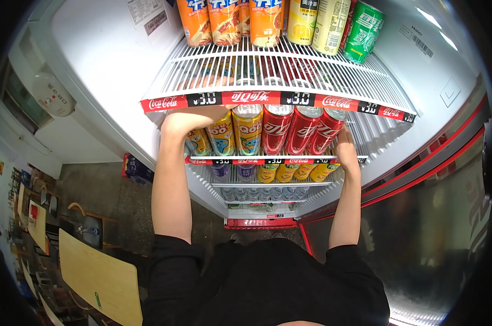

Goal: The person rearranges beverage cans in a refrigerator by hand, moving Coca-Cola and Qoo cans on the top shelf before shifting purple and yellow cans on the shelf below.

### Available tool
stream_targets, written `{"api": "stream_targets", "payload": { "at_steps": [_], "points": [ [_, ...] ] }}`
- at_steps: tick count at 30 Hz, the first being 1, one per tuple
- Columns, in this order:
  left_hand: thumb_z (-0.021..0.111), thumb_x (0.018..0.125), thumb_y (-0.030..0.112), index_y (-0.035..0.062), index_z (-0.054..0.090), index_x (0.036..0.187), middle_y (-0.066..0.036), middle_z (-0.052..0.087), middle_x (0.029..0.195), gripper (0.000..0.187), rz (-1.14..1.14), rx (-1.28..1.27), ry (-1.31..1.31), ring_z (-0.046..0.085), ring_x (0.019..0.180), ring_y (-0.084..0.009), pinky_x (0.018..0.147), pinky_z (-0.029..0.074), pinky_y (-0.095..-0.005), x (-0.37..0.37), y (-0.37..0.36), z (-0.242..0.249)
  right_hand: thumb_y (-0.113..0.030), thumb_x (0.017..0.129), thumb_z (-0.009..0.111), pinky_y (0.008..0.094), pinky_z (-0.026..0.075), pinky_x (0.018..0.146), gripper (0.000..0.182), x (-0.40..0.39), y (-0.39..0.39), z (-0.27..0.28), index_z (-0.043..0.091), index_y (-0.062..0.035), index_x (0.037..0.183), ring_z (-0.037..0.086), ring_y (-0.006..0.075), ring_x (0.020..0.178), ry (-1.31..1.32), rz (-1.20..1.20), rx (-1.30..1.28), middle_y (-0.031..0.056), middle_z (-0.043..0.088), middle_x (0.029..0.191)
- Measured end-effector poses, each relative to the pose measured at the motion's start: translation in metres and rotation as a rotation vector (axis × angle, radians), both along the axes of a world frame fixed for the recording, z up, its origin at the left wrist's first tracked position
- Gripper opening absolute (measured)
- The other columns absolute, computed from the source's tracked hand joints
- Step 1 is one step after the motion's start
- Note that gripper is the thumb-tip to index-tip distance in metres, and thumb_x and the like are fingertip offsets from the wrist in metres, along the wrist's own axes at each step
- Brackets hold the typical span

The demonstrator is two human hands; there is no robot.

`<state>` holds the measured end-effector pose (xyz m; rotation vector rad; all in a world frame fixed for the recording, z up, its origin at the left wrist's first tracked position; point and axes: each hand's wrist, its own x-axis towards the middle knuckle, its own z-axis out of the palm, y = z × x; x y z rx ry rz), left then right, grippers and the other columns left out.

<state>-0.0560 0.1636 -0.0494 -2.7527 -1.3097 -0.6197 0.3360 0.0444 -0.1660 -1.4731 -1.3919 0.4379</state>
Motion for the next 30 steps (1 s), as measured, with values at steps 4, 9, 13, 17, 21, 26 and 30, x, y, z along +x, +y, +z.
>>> {"api": "stream_targets", "payload": {
  "at_steps": [4, 9, 13, 17, 21, 26, 30],
  "points": [
    [0.054, 0.100, 0.052, 0.0080, 0.055, 0.145, -0.017, 0.060, 0.141, 0.063, 0.007, -0.031, 0.024, 0.054, 0.134, -0.0328, 0.117, 0.037, -0.0452, 0.003, -0.004, 0.009, -0.030, 0.113, 0.027, 0.0390, 0.037, 0.112, 0.052, -0.003, -0.002, 0.001, 0.052, 0.0036, 0.144, 0.053, 0.0359, 0.132, 0.012, -0.020, -0.005, 0.0256, 0.057, 0.142],
    [0.055, 0.100, 0.051, 0.0074, 0.059, 0.134, -0.015, 0.066, 0.127, 0.056, -0.012, 0.062, 0.008, 0.060, 0.122, -0.0323, 0.108, 0.044, -0.0445, 0.003, -0.004, 0.007, -0.030, 0.113, 0.026, 0.0394, 0.037, 0.111, 0.052, -0.011, -0.008, 0.016, 0.051, 0.0033, 0.144, 0.053, 0.0377, 0.131, 0.017, -0.003, -0.029, 0.0268, 0.057, 0.141],
    [0.056, 0.100, 0.050, 0.0098, 0.061, 0.115, -0.013, 0.067, 0.108, 0.043, -0.067, 0.106, -0.036, 0.064, 0.105, -0.0301, 0.094, 0.049, -0.0434, 0.004, -0.003, 0.008, -0.031, 0.113, 0.026, 0.0395, 0.037, 0.111, 0.052, -0.009, -0.005, 0.012, 0.052, 0.0035, 0.143, 0.053, 0.0380, 0.131, 0.039, 0.036, 0.001, 0.0270, 0.057, 0.141],
    [0.056, 0.100, 0.050, 0.0116, 0.059, 0.106, -0.012, 0.065, 0.101, 0.039, -0.051, 0.125, -0.039, 0.064, 0.097, -0.0282, 0.088, 0.050, -0.0410, 0.005, -0.004, 0.008, -0.030, 0.113, 0.026, 0.0391, 0.037, 0.111, 0.052, -0.015, -0.010, 0.021, 0.052, 0.0041, 0.142, 0.054, 0.0365, 0.130, 0.039, 0.015, -0.037, 0.0262, 0.058, 0.141],
    [0.056, 0.100, 0.051, 0.0124, 0.060, 0.108, -0.011, 0.065, 0.102, 0.040, -0.106, 0.092, -0.105, 0.064, 0.097, -0.0280, 0.087, 0.051, -0.0390, 0.005, -0.006, 0.009, -0.028, 0.112, 0.027, 0.0383, 0.038, 0.111, 0.051, 0.001, 0.000, -0.001, 0.052, 0.0054, 0.141, 0.055, 0.0334, 0.129, -0.023, -0.016, -0.014, 0.0245, 0.059, 0.140],
    [0.056, 0.100, 0.051, 0.0126, 0.061, 0.110, -0.012, 0.065, 0.102, 0.040, -0.072, 0.160, -0.081, 0.064, 0.098, -0.0287, 0.087, 0.051, -0.0401, 0.004, -0.001, 0.002, -0.025, 0.112, 0.028, 0.0376, 0.039, 0.110, 0.049, -0.004, -0.002, 0.008, 0.053, 0.0059, 0.140, 0.056, 0.0318, 0.128, 0.039, 0.059, 0.005, 0.0233, 0.060, 0.139],
    [0.056, 0.100, 0.052, 0.0116, 0.061, 0.112, -0.012, 0.066, 0.106, 0.043, -0.049, 0.110, -0.015, 0.064, 0.102, -0.0287, 0.091, 0.050, -0.0418, 0.004, -0.004, 0.009, -0.026, 0.112, 0.029, 0.0367, 0.037, 0.112, 0.050, -0.008, -0.003, 0.010, 0.051, 0.0051, 0.143, 0.054, 0.0324, 0.132, 0.073, 0.057, 0.015, 0.0228, 0.059, 0.142]
  ]
}}
